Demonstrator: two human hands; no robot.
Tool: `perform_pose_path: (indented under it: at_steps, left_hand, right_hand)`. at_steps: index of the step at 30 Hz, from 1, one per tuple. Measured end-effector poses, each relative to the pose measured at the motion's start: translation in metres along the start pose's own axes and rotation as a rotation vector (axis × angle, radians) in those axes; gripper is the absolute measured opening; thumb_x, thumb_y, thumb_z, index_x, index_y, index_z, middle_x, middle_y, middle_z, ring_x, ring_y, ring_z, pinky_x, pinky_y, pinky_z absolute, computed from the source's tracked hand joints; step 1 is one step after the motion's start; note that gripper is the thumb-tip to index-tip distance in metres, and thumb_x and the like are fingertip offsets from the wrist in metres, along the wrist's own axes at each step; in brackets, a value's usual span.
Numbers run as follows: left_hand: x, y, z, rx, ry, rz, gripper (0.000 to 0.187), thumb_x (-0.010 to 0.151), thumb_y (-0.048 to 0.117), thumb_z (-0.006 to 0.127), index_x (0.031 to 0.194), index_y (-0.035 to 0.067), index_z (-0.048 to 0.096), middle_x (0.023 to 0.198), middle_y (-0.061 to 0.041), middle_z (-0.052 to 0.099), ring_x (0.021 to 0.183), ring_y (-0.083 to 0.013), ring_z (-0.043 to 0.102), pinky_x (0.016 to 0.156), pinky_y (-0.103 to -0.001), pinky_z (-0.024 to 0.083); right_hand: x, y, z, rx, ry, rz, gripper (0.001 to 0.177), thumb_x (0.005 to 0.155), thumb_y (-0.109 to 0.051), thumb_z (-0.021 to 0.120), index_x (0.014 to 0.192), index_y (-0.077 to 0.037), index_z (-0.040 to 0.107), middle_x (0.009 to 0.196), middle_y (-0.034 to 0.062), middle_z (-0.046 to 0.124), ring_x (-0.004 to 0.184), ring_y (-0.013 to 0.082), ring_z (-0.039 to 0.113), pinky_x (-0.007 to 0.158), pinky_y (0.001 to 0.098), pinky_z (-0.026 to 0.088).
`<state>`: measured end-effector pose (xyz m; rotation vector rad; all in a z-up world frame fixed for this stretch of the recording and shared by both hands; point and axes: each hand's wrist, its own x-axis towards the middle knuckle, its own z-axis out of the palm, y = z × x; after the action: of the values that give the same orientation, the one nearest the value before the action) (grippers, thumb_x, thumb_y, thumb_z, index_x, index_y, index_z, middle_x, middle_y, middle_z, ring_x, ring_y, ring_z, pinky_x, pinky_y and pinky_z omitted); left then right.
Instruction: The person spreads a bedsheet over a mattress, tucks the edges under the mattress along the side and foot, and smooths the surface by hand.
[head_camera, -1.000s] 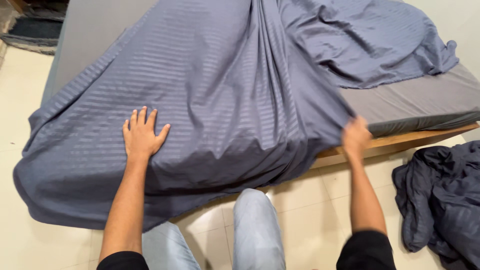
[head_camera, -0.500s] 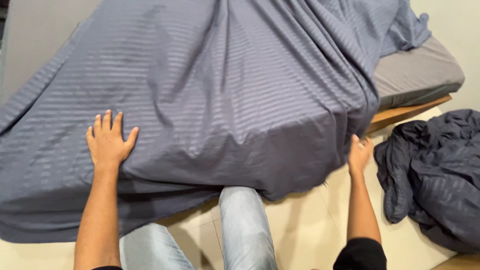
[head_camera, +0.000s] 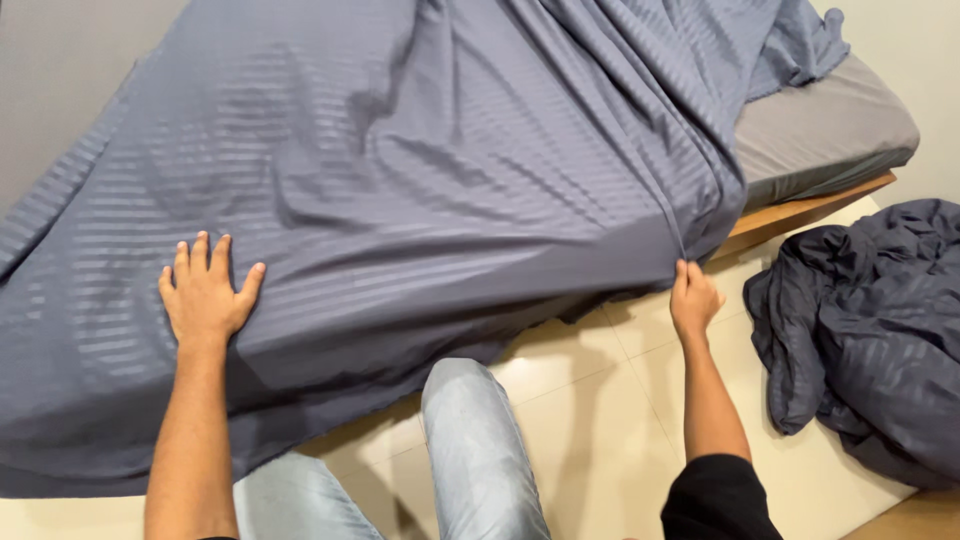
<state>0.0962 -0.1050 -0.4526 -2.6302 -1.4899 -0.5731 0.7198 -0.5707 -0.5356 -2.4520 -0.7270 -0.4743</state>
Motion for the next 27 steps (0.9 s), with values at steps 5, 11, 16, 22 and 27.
perform_pose_path:
  at_steps: [5,11,16,22,27]
  left_hand:
    - [0.000,0.006,-0.016,0.063,0.053,0.033,0.077,0.097,0.065,0.054,0.154,0.013,0.054,0.163,-0.016,0.046,0.152,-0.0374,0.035,0.115,-0.059,0.028]
    - [0.001,0.017,-0.027,0.049,0.124,0.015,0.075,0.091,0.064,0.060,0.143,0.010,0.060,0.153,-0.019,0.050,0.143,-0.0386,0.041,0.111,-0.057,0.032]
    - [-0.002,0.014,-0.011,-0.122,0.208,-0.015,0.042,0.095,0.039,0.067,0.122,0.008,0.069,0.132,-0.010,0.066,0.125,-0.0304,0.057,0.102,-0.049,0.044]
    - [-0.010,0.018,-0.019,-0.424,0.410,0.271,0.027,0.095,0.030,0.067,0.111,0.008,0.069,0.091,-0.011,0.072,0.083,-0.0309,0.070,0.072,-0.043,0.055]
    - [0.033,-0.083,-0.056,-0.119,0.407,-0.139,0.014,0.096,0.028,0.068,0.102,0.016,0.073,0.076,-0.013,0.072,0.068,-0.0357,0.069,0.059,-0.050,0.052]
  right_hand:
    - [-0.030,-0.028,0.009,0.022,0.073,-0.025,0.022,0.100,-0.025,0.064,0.097,-0.004,0.060,0.097,0.0205,0.060,0.096,0.0427,0.058,0.085,0.0536,0.040]
    - [-0.014,-0.169,0.010,0.176,0.311,-0.203,0.035,0.088,-0.010,0.077,0.112,0.001,0.054,0.129,0.0237,0.055,0.124,0.0428,0.051,0.097,0.0495,0.037]
    - [-0.033,-0.367,0.026,0.735,-0.186,-0.569,0.042,0.094,-0.022,0.077,0.125,0.000,0.060,0.120,0.0170,0.060,0.116,0.0337,0.057,0.103,0.0434,0.045]
    - [-0.096,-0.552,0.067,0.664,-0.626,-0.672,0.060,0.092,-0.046,0.071,0.135,-0.006,0.057,0.142,0.0141,0.055,0.136,0.0365,0.047,0.110,0.0685,0.025]
    - [-0.118,-0.561,0.086,0.378,-0.428,-0.653,0.074,0.086,-0.061,0.069,0.138,-0.009,0.056,0.151,0.0100,0.049,0.144,0.0283,0.038,0.110,0.0791,0.011]
